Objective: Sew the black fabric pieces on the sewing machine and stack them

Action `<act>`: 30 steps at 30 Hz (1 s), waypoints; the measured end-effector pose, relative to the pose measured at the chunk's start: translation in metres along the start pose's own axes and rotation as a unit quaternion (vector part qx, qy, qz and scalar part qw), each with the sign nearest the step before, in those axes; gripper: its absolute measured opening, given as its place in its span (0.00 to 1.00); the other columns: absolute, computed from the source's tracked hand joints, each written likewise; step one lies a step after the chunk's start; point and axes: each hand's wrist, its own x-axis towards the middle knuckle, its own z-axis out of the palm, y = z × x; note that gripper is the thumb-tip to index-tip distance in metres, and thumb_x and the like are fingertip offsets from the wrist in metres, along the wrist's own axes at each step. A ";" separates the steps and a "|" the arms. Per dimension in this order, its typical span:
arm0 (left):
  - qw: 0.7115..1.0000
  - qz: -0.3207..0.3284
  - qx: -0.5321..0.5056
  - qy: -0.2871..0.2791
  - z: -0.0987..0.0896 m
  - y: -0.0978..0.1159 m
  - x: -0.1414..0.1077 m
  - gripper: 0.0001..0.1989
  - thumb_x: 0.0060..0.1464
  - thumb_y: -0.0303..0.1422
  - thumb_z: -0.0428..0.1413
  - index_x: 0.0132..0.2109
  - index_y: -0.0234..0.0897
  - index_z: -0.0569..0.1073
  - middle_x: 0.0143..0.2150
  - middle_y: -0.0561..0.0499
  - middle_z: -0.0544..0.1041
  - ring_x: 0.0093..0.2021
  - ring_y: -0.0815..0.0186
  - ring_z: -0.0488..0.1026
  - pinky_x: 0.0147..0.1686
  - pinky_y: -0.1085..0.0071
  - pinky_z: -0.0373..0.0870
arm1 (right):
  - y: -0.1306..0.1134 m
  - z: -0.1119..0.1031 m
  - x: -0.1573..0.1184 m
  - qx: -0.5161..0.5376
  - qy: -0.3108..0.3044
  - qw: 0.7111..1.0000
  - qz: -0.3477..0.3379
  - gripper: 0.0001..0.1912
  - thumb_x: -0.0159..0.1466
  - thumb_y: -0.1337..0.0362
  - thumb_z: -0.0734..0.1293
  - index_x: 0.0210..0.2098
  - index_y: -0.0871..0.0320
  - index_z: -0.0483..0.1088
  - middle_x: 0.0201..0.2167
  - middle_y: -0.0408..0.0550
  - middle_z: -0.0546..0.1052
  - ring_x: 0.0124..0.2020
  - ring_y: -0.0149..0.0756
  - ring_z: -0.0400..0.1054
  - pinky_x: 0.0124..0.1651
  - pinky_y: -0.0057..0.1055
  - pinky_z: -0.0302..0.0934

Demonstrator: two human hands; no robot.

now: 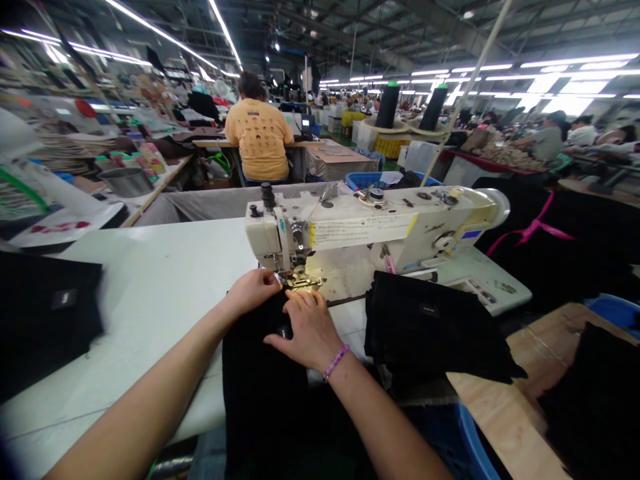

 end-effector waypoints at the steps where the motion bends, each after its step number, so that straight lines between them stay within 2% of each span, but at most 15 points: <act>1: 1.000 -0.003 0.002 0.000 0.000 0.001 0.000 0.07 0.48 0.34 0.54 0.27 0.39 0.74 0.26 0.50 0.77 0.29 0.63 0.72 0.29 0.70 0.60 | 0.000 0.000 -0.004 0.003 0.000 1.000 -0.001 0.24 0.60 0.48 0.74 0.46 0.58 0.72 0.59 0.58 0.73 0.61 0.50 0.64 0.65 0.52 0.54; 4: 1.000 -0.010 0.005 -0.003 -0.001 0.002 0.002 0.08 0.49 0.34 0.54 0.25 0.39 0.74 0.25 0.51 0.76 0.29 0.63 0.72 0.28 0.70 0.60 | 0.000 -0.001 -0.013 0.010 -0.003 1.000 -0.006 0.24 0.64 0.50 0.71 0.53 0.58 0.71 0.61 0.57 0.73 0.64 0.48 0.63 0.67 0.53 0.50; 8: 1.000 -0.021 0.010 0.001 -0.003 0.001 0.004 0.09 0.50 0.35 0.55 0.26 0.39 0.75 0.23 0.51 0.76 0.29 0.63 0.73 0.28 0.71 0.60 | -0.003 0.000 -0.016 0.007 -0.003 1.000 0.001 0.27 0.64 0.48 0.71 0.56 0.57 0.70 0.62 0.56 0.72 0.64 0.49 0.62 0.69 0.56 0.47; 14: 0.999 -0.028 0.021 0.007 -0.002 0.003 0.005 0.10 0.51 0.36 0.54 0.26 0.39 0.75 0.23 0.51 0.75 0.28 0.63 0.72 0.28 0.70 0.60 | -0.007 0.004 -0.012 0.001 -0.001 1.000 0.013 0.28 0.65 0.48 0.69 0.58 0.59 0.70 0.63 0.57 0.71 0.65 0.50 0.61 0.70 0.59 0.43; 30: 0.999 -0.025 0.024 0.023 0.000 0.003 0.003 0.11 0.54 0.36 0.54 0.30 0.38 0.78 0.27 0.48 0.80 0.32 0.61 0.76 0.30 0.71 0.62 | -0.008 0.008 -0.013 -0.003 0.010 1.000 0.021 0.27 0.66 0.49 0.69 0.58 0.58 0.69 0.62 0.56 0.71 0.64 0.49 0.62 0.70 0.60 0.42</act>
